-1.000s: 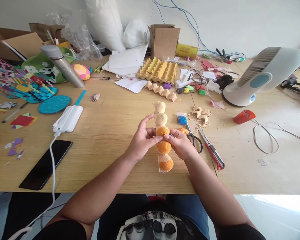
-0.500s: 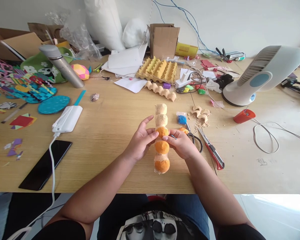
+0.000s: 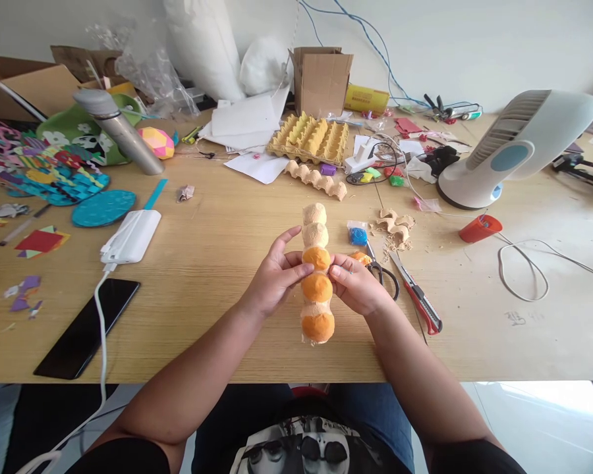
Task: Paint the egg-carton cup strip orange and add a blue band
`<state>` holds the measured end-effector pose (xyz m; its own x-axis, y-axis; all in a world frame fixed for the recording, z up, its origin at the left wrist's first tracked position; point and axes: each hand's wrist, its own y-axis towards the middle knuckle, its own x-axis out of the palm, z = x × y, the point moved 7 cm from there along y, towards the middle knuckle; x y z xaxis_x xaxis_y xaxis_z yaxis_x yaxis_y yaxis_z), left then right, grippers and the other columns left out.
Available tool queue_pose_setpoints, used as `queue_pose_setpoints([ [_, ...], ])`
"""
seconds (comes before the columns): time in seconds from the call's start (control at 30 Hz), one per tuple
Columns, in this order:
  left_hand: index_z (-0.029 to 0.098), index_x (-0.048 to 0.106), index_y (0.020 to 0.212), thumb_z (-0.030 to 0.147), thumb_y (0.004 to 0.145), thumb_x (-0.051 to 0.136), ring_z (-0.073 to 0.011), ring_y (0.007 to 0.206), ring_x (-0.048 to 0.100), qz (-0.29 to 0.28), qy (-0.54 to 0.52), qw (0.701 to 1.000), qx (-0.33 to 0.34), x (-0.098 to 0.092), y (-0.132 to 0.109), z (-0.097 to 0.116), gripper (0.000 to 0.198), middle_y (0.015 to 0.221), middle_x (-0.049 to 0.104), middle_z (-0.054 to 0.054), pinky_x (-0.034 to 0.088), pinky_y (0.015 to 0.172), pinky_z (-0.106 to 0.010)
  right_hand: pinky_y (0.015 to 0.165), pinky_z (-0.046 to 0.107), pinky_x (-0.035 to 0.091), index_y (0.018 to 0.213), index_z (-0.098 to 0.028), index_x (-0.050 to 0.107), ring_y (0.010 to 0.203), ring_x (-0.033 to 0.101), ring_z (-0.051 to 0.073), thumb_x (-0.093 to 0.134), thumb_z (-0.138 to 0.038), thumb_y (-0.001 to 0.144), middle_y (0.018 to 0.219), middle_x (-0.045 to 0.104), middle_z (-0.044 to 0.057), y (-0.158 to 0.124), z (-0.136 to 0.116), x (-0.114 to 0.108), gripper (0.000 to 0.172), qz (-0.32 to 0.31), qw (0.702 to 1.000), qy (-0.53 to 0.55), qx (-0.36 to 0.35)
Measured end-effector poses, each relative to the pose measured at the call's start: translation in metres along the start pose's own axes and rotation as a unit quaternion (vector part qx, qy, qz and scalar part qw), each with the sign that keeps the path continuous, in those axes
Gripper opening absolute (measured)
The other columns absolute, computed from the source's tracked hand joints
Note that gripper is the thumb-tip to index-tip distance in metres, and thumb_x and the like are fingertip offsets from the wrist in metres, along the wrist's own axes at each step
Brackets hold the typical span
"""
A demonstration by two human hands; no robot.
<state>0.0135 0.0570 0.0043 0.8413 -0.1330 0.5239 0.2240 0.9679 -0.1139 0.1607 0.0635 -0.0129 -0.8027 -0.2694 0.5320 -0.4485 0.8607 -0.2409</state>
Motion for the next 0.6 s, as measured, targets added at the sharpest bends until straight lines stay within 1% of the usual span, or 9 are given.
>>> queue_pose_setpoints([
  [0.07,0.03,0.039,0.16,0.026,0.076,0.095,-0.0171,0.091,0.076,0.003,-0.007,1.0,-0.001,0.0,0.0,0.001,0.101,0.098,0.08,0.001,0.056,0.09,-0.032,0.068,0.026,0.056,0.084,-0.02,0.077,0.068,0.065,0.013,0.102,-0.058,0.064,0.075,0.072,0.0,0.0,0.0,0.0,0.05,-0.004,1.0,0.001,-0.003],
  [0.13,0.029,0.039,0.159,0.026,0.076,0.095,-0.0157,0.089,0.075,0.001,-0.009,1.0,-0.006,0.001,-0.001,0.002,0.1,0.098,0.08,0.001,0.056,0.089,-0.031,0.065,0.025,0.054,0.08,-0.019,0.075,0.066,0.062,0.012,0.098,-0.06,0.069,0.072,0.07,0.0,0.0,-0.003,-0.001,0.048,0.009,1.0,-0.018,-0.016],
  [0.23,0.028,0.039,0.159,0.027,0.076,0.095,-0.0155,0.089,0.075,-0.006,-0.002,1.0,-0.01,0.001,0.0,0.002,0.1,0.099,0.08,0.001,0.056,0.088,-0.031,0.063,0.027,0.052,0.077,-0.02,0.074,0.063,0.059,0.013,0.097,-0.064,0.068,0.07,0.068,0.0,0.0,-0.009,-0.002,0.051,0.035,0.996,-0.062,-0.045],
  [0.4,0.027,0.037,0.16,0.03,0.075,0.097,-0.0191,0.093,0.077,-0.016,0.047,0.999,0.0,-0.002,0.003,0.003,0.104,0.101,0.081,-0.002,0.056,0.09,-0.034,0.06,0.029,0.051,0.073,-0.021,0.07,0.059,0.052,0.012,0.092,-0.072,0.068,0.065,0.06,-0.003,-0.003,-0.019,-0.001,0.056,0.077,0.983,-0.137,-0.095],
  [0.47,0.026,0.037,0.16,0.032,0.075,0.098,-0.0212,0.094,0.078,-0.013,0.065,0.998,-0.002,-0.005,0.004,0.002,0.104,0.102,0.082,-0.004,0.057,0.092,-0.036,0.059,0.03,0.051,0.071,-0.021,0.069,0.059,0.051,0.013,0.091,-0.073,0.07,0.064,0.059,-0.002,-0.005,-0.023,0.001,0.056,0.092,0.974,-0.171,-0.116],
  [0.6,0.024,0.037,0.161,0.036,0.077,0.097,-0.0252,0.094,0.08,-0.019,0.093,0.995,-0.017,-0.008,0.006,0.0,0.104,0.104,0.084,-0.007,0.059,0.095,-0.042,0.058,0.031,0.05,0.066,-0.023,0.065,0.06,0.052,0.015,0.091,-0.072,0.071,0.063,0.057,-0.001,-0.007,-0.027,0.004,0.056,0.099,0.96,-0.22,-0.139],
])
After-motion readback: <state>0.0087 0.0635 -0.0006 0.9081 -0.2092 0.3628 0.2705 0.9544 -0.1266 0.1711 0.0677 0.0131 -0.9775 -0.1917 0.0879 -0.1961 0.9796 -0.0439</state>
